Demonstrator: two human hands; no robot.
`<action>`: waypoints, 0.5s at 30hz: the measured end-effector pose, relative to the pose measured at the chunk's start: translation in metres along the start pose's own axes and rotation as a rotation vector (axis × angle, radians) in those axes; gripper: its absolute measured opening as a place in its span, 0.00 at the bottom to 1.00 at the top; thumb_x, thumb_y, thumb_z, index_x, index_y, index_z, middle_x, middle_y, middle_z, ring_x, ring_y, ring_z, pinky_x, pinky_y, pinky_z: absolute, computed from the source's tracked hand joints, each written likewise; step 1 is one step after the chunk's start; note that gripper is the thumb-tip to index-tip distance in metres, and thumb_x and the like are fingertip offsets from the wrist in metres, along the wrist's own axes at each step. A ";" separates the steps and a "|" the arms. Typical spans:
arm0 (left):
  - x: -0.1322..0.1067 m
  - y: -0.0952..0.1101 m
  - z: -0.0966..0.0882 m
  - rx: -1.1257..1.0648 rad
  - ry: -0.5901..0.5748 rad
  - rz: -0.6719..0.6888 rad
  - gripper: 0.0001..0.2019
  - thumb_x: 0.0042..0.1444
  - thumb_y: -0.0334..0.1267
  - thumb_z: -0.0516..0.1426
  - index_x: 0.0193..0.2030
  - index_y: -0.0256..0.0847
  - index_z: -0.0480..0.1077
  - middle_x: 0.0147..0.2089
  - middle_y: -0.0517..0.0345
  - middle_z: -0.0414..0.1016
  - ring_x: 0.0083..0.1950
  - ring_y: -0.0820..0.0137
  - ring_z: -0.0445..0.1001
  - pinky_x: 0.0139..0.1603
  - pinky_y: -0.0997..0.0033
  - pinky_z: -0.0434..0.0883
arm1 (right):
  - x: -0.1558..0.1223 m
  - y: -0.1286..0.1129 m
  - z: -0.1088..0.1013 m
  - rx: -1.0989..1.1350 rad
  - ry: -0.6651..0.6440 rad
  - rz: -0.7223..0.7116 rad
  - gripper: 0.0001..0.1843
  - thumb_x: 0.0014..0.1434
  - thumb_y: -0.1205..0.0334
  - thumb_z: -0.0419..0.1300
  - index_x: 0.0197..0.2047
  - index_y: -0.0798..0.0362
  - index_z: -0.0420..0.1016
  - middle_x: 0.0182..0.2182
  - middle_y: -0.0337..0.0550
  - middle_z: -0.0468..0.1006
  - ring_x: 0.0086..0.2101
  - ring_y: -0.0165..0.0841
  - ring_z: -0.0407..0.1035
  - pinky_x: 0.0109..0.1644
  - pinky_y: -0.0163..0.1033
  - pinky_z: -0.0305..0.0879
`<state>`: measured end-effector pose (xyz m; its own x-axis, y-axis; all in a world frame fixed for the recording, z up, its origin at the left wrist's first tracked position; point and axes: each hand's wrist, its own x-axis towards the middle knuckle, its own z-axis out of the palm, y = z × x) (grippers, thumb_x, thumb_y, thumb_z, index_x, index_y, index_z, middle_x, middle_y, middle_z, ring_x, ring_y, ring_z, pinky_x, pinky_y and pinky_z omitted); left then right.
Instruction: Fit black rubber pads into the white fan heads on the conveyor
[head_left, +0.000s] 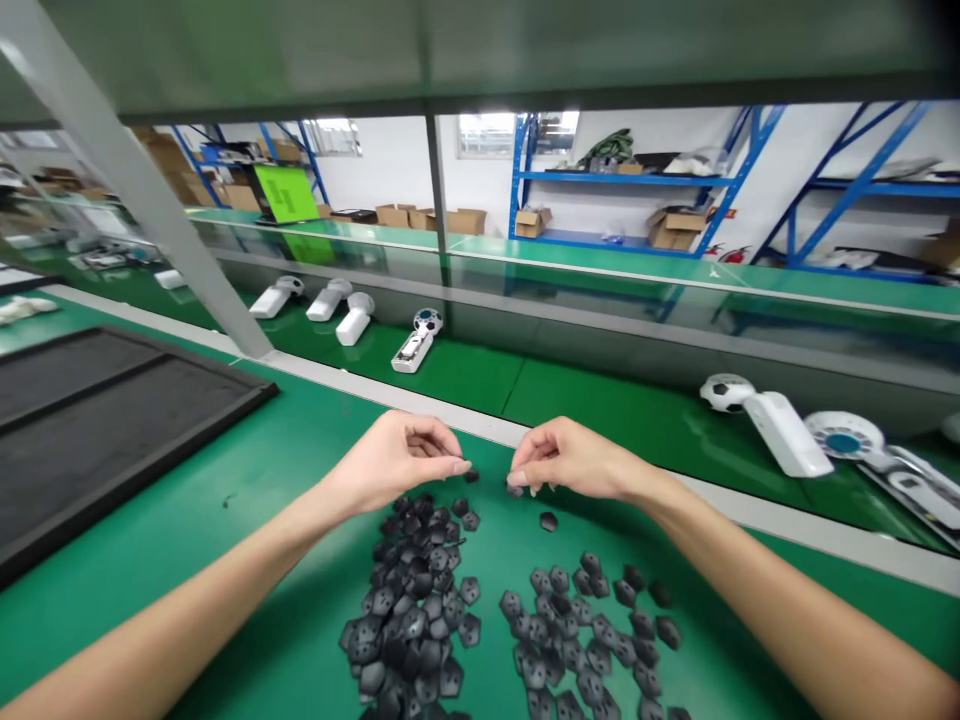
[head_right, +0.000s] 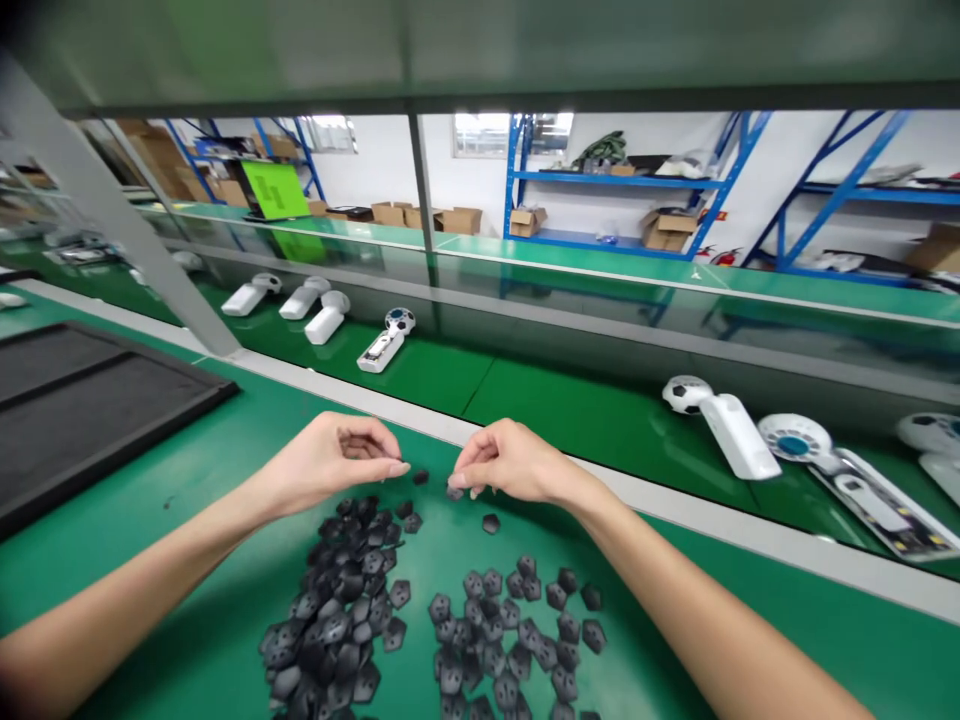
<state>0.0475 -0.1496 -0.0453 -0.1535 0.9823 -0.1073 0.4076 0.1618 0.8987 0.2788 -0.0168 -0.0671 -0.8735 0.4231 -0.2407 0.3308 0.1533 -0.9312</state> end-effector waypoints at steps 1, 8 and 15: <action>-0.002 0.002 0.006 0.039 -0.017 0.028 0.15 0.47 0.49 0.71 0.30 0.38 0.78 0.29 0.54 0.81 0.31 0.67 0.77 0.35 0.70 0.73 | -0.007 0.003 -0.002 0.007 -0.005 0.024 0.17 0.50 0.48 0.74 0.34 0.55 0.84 0.31 0.46 0.86 0.31 0.34 0.76 0.35 0.36 0.69; 0.002 0.012 0.048 0.427 -0.277 0.319 0.03 0.59 0.31 0.66 0.33 0.37 0.79 0.34 0.57 0.82 0.34 0.69 0.79 0.37 0.73 0.71 | -0.059 0.029 -0.019 -0.032 0.066 0.163 0.13 0.50 0.57 0.70 0.37 0.56 0.85 0.32 0.48 0.88 0.32 0.37 0.80 0.37 0.38 0.74; 0.004 0.009 0.066 0.905 -0.326 0.668 0.05 0.69 0.31 0.62 0.39 0.39 0.76 0.37 0.57 0.77 0.37 0.66 0.77 0.34 0.68 0.63 | -0.083 0.035 -0.009 -0.237 0.290 0.105 0.08 0.62 0.64 0.65 0.41 0.53 0.86 0.36 0.45 0.88 0.38 0.40 0.81 0.45 0.42 0.73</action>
<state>0.1103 -0.1384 -0.0659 0.5183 0.8538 0.0495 0.8320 -0.5168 0.2018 0.3664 -0.0382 -0.0767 -0.7043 0.6774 -0.2122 0.5161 0.2833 -0.8083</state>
